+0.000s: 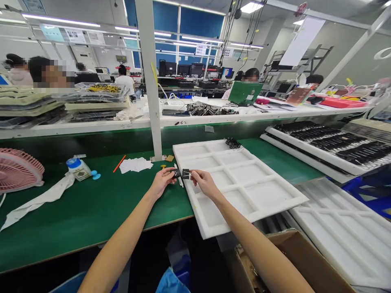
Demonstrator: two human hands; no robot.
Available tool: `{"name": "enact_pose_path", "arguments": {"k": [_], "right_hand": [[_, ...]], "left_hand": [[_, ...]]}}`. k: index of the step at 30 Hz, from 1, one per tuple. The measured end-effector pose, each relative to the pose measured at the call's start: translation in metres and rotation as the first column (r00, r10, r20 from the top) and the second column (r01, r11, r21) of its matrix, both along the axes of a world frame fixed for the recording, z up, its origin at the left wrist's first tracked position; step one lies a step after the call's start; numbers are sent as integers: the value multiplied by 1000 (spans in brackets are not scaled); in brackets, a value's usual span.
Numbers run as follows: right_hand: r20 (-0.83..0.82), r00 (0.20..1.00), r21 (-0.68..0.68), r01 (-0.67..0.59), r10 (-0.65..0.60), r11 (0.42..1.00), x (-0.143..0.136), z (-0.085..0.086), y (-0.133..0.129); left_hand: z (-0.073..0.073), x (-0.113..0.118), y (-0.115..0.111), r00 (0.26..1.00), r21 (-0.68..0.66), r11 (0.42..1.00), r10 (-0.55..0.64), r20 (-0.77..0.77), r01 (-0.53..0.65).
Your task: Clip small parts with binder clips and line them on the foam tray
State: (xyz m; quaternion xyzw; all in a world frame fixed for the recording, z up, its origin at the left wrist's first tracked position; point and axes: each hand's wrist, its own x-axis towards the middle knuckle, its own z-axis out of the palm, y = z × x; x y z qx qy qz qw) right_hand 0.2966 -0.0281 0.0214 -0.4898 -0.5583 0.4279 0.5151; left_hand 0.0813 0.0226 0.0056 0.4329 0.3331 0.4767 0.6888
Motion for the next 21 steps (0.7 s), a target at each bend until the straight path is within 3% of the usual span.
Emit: {"name": "enact_pose_path", "arguments": {"k": [12, 21], "right_hand": [[106, 993, -10, -54, 55, 998, -1, -3, -3], [141, 989, 24, -51, 47, 998, 1, -4, -2]], "left_hand": [[-1, 2, -2, 990, 63, 995, -62, -130, 71], [2, 4, -4, 987, 67, 997, -34, -155, 45]]}}
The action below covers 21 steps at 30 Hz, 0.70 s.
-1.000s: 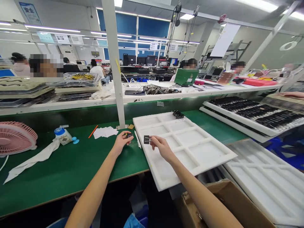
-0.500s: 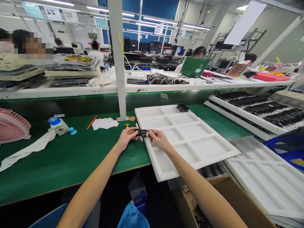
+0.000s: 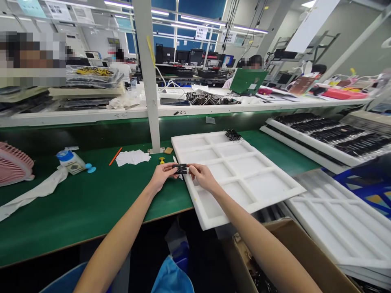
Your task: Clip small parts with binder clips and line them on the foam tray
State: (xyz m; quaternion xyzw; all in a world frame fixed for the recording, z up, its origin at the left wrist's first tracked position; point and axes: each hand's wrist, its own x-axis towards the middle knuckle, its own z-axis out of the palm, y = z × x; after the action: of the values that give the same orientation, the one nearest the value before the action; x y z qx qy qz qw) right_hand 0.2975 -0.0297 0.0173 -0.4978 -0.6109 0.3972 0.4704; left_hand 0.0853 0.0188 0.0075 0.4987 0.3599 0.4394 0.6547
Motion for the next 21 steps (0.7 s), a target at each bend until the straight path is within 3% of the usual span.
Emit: {"name": "enact_pose_path", "arguments": {"k": [3, 6, 8, 10, 11, 13, 15, 16, 17, 18, 19, 21], "right_hand": [[10, 1000, -10, 9, -9, 1000, -4, 2, 2], [30, 999, -32, 42, -41, 999, -10, 15, -6], [52, 991, 66, 118, -121, 991, -3, 30, -21], [30, 950, 261, 294, -312, 920, 19, 42, -45], [-18, 895, 353, 422, -445, 835, 36, 45, -61], [-169, 676, 444, 702, -717, 557, 79, 38, -101], [-250, 375, 391, 882, -893, 261, 127, 13, -147], [-199, 261, 342, 922, -945, 182, 149, -6, -170], [-40, 218, 278, 940, -975, 198, 168, -29, -191], [204, 240, 194, 941, -949, 279, 183, -53, -210], [461, 306, 80, 920, -833, 383, 193, -78, -227], [757, 421, -150, 856, -500, 495, 200, -124, -250]], "left_hand": [[3, 1, 0, 1000, -10, 1000, 1, -10, -1], [5, 1, 1, 1000, -15, 1000, 19, -14, -19], [6, -1, 4, 998, -11, 998, 63, 7, -63], [6, -2, 10, 993, -23, 995, 102, 55, -101], [6, -3, 14, 988, -39, 991, 129, 83, -126], [6, -3, 20, 976, -82, 981, 186, 116, -177], [9, -4, 22, 967, -106, 971, 225, 119, -212], [10, -4, 22, 967, -108, 970, 228, 111, -216], [11, -3, 22, 969, -104, 971, 226, 98, -216], [12, -3, 21, 972, -99, 972, 222, 80, -214], [13, -3, 20, 974, -95, 973, 218, 57, -212], [13, -2, 19, 976, -90, 972, 220, 6, -218]]}}
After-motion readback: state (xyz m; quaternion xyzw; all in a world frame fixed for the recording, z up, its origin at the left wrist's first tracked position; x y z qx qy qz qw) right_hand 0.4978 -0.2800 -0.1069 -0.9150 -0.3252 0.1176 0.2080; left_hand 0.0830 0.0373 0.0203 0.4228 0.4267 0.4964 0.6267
